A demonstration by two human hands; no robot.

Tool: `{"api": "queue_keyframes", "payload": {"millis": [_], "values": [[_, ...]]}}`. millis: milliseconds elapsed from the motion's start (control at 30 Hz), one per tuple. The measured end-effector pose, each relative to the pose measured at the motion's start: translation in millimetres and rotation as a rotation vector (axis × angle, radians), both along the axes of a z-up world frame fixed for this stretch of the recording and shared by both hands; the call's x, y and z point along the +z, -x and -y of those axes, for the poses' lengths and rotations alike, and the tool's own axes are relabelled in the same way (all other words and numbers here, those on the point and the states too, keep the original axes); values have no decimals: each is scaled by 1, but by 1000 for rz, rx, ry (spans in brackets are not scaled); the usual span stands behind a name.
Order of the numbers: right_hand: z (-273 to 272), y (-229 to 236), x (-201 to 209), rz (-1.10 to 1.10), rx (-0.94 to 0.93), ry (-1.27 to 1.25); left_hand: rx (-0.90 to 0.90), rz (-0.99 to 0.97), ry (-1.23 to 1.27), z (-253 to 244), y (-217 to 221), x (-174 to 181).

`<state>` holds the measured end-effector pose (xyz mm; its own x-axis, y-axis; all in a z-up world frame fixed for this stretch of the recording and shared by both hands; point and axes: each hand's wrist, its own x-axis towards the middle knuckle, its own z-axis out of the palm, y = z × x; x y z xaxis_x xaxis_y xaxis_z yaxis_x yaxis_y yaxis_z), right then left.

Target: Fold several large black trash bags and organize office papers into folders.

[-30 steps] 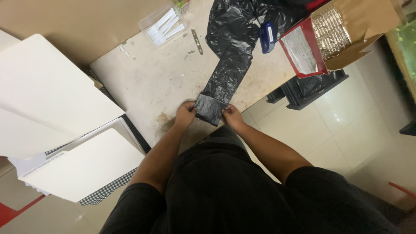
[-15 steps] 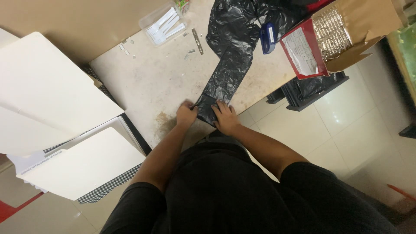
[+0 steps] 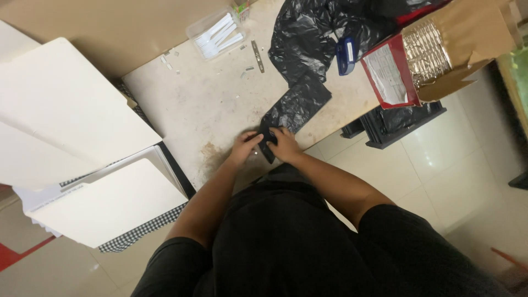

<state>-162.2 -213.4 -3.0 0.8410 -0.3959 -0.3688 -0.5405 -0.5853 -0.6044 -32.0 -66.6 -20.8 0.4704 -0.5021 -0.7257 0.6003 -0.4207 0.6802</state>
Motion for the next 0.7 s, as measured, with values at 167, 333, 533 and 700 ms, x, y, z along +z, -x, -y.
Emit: {"api": "queue_keyframes", "payload": {"millis": [167, 333, 533, 700], "values": [[13, -16, -56, 112, -192, -211, 265, 11, 273, 1, 31, -26], [31, -22, -25, 64, -79, -173, 403, 209, 64, 11, 40, -39], [64, -30, 42, 248, 548, 86, 653, 198, 380, 28, 33, -41], [67, -42, 24, 41, 747, 228, 596, 466, 98, 34, 40, -43]]}}
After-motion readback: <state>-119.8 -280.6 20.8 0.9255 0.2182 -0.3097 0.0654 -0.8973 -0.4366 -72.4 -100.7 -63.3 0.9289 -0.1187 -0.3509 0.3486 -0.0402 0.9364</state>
